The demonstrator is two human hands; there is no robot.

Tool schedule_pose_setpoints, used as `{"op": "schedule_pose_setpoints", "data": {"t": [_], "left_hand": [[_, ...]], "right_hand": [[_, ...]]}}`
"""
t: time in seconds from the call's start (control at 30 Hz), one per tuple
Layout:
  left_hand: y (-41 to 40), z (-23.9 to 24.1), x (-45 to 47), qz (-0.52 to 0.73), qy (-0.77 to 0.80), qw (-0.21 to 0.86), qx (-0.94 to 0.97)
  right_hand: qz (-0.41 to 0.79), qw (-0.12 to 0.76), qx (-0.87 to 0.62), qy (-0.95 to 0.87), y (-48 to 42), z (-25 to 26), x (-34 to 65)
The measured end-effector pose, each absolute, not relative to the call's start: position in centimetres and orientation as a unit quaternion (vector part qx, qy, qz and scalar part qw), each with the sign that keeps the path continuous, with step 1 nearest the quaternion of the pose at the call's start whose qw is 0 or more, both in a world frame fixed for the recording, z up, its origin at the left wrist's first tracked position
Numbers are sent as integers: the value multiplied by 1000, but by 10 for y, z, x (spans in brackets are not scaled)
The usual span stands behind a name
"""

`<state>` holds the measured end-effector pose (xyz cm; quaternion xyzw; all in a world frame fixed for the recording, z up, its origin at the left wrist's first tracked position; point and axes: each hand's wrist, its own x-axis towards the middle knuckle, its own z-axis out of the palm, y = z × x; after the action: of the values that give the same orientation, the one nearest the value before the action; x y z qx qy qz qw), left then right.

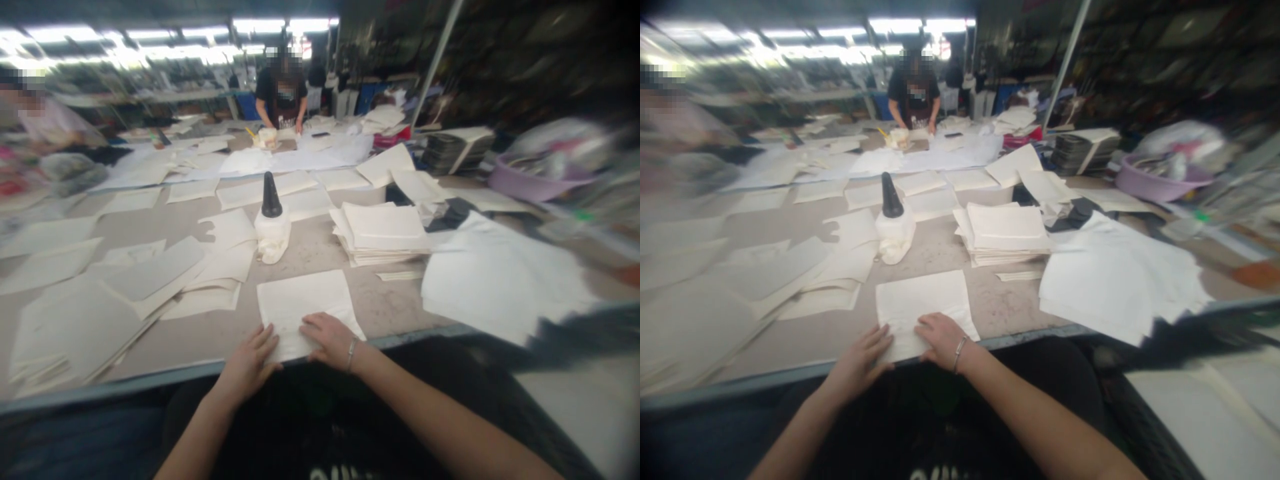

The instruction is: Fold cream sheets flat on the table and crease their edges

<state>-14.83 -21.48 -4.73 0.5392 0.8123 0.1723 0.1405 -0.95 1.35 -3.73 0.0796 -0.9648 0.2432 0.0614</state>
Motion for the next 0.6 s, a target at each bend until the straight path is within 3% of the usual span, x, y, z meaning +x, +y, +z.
{"op": "schedule_pose_setpoints", "data": {"t": [0.6], "left_hand": [[-212,-25,-154,166,791,183,560]], "right_hand": [[220,-20,121,-968,15,-28,-24]]}}
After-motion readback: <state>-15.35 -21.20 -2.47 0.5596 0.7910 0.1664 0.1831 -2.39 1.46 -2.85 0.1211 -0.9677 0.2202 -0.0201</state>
